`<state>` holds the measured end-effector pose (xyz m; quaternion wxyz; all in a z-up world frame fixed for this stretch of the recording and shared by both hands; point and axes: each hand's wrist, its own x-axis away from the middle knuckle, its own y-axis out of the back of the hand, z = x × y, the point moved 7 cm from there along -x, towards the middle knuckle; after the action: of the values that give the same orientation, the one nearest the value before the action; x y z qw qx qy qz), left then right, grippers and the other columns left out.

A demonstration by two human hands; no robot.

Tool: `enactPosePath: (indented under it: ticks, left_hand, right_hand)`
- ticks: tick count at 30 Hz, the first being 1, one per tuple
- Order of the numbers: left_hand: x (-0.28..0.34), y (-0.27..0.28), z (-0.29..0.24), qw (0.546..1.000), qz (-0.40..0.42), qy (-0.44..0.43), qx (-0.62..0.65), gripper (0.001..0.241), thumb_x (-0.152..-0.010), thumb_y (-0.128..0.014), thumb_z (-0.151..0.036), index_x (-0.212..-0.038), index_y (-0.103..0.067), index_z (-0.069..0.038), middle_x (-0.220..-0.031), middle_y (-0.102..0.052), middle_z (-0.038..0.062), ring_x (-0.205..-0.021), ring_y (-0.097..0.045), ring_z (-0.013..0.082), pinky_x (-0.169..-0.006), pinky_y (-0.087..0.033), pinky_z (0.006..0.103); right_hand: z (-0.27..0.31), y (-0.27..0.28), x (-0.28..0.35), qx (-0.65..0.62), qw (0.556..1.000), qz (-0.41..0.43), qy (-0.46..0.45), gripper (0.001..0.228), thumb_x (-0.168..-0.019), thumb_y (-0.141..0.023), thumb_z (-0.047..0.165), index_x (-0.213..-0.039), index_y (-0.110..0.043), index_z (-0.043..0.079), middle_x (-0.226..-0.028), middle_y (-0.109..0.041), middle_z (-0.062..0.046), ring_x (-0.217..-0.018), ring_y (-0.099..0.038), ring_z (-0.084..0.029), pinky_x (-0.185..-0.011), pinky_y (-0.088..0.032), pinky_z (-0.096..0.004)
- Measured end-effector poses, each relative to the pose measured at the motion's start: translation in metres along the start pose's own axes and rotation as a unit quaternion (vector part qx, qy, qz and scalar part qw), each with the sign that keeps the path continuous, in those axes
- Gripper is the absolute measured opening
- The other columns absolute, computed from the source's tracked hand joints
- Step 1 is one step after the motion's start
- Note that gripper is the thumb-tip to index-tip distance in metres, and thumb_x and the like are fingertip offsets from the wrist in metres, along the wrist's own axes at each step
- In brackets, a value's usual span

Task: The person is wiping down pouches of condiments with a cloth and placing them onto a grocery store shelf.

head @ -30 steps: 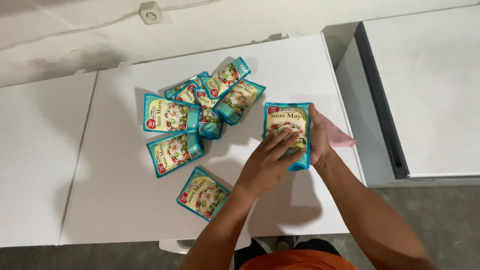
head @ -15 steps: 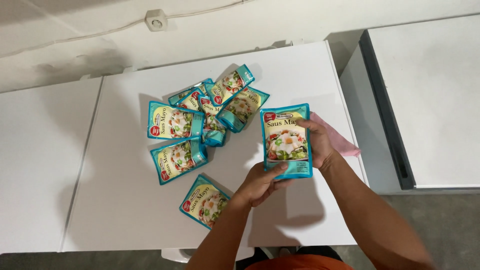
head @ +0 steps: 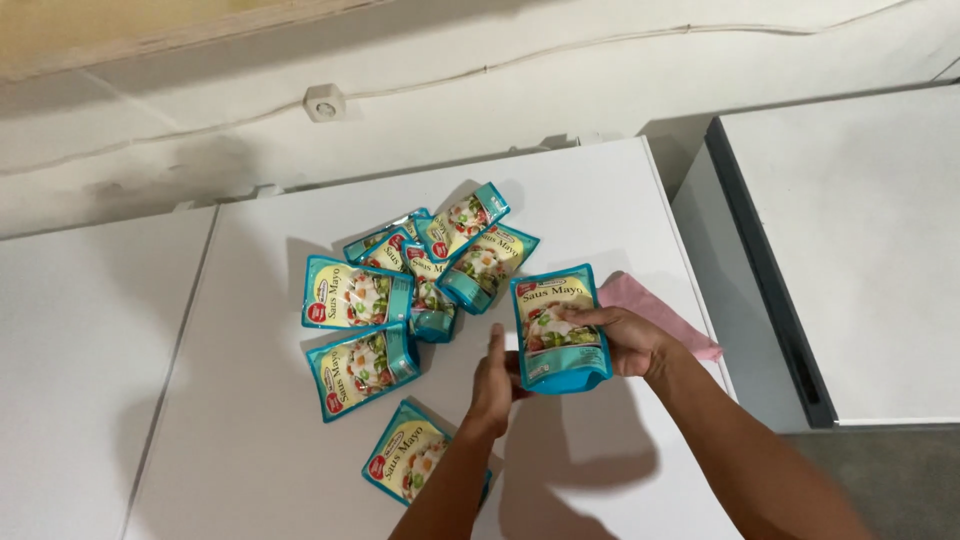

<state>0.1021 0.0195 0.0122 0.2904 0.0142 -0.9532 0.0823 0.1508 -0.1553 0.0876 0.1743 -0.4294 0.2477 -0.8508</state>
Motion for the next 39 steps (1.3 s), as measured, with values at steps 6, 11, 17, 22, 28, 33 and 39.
enactPosePath:
  ticks: [6,11,17,22,28,33,39]
  left_hand:
    - [-0.052,0.011,0.019,0.989,0.033,-0.003,0.143,0.06,-0.097,-0.051,-0.061,-0.134,-0.063,-0.015,-0.104,-0.07,0.001,-0.084,-0.057,0.0116,-0.079,-0.048,0.0323]
    - [0.015,-0.045,-0.111,0.926,0.183,-0.012,0.33,0.061,-0.094,-0.049,-0.059,-0.13,-0.063,-0.012,-0.114,-0.074,0.004,-0.099,-0.07,0.0162,-0.08,-0.057,0.0329]
    - [0.039,-0.046,-0.224,0.936,0.218,-0.108,0.254,0.051,-0.096,-0.063,-0.041,-0.135,-0.06,-0.009,-0.121,-0.071,0.007,-0.106,-0.071,0.0162,-0.087,-0.06,0.0335]
    - [0.056,-0.041,-0.309,0.938,0.235,-0.175,0.183,0.052,-0.095,-0.067,-0.038,-0.132,-0.06,-0.002,-0.116,-0.071,0.012,-0.099,-0.07,0.0199,-0.08,-0.06,0.0361]
    - [0.066,-0.043,-0.389,0.942,0.232,-0.19,0.149,0.054,-0.091,-0.069,-0.035,-0.131,-0.061,0.001,-0.116,-0.072,0.011,-0.099,-0.073,0.0184,-0.083,-0.062,0.0352]
    - [0.056,-0.04,-0.454,0.939,0.171,-0.294,0.042,0.047,-0.091,-0.071,-0.03,-0.127,-0.064,-0.001,-0.112,-0.073,0.01,-0.097,-0.072,0.0171,-0.079,-0.061,0.0341]
    - [0.028,-0.037,-0.523,0.898,0.154,-0.412,-0.012,0.032,-0.097,-0.069,-0.018,-0.125,-0.069,-0.002,-0.111,-0.074,0.007,-0.097,-0.067,0.0143,-0.082,-0.057,0.03]
  right_hand:
    - [0.042,-0.033,0.01,0.007,0.998,0.037,0.055,0.048,-0.086,-0.071,0.013,-0.129,-0.06,-0.004,-0.121,-0.073,-0.023,-0.107,-0.075,-0.032,-0.091,-0.064,-0.048]
    - [0.081,-0.067,0.013,0.036,0.995,0.044,0.084,0.048,-0.086,-0.073,0.013,-0.128,-0.061,-0.006,-0.117,-0.074,-0.022,-0.103,-0.076,-0.03,-0.088,-0.065,-0.045]
    - [0.15,-0.121,0.032,0.082,0.982,0.108,0.135,0.049,-0.085,-0.074,0.015,-0.127,-0.062,-0.008,-0.113,-0.074,-0.023,-0.097,-0.076,-0.03,-0.084,-0.064,-0.044]
    - [0.212,-0.171,0.058,0.149,0.961,0.137,0.191,0.05,-0.085,-0.074,0.013,-0.128,-0.06,-0.009,-0.114,-0.074,-0.023,-0.099,-0.076,-0.029,-0.086,-0.065,-0.044]
    - [0.273,-0.218,0.086,0.172,0.94,0.177,0.236,0.054,-0.085,-0.075,0.013,-0.13,-0.059,-0.01,-0.115,-0.073,-0.024,-0.099,-0.075,-0.03,-0.085,-0.064,-0.043]
    - [0.329,-0.236,0.086,0.231,0.911,0.135,0.315,0.052,-0.084,-0.073,0.01,-0.131,-0.059,-0.007,-0.119,-0.072,-0.023,-0.105,-0.074,-0.032,-0.091,-0.063,-0.044]
    - [0.38,-0.263,0.08,0.239,0.892,0.153,0.353,0.049,-0.085,-0.072,0.007,-0.131,-0.061,-0.005,-0.12,-0.071,-0.021,-0.104,-0.074,-0.032,-0.093,-0.062,-0.048]
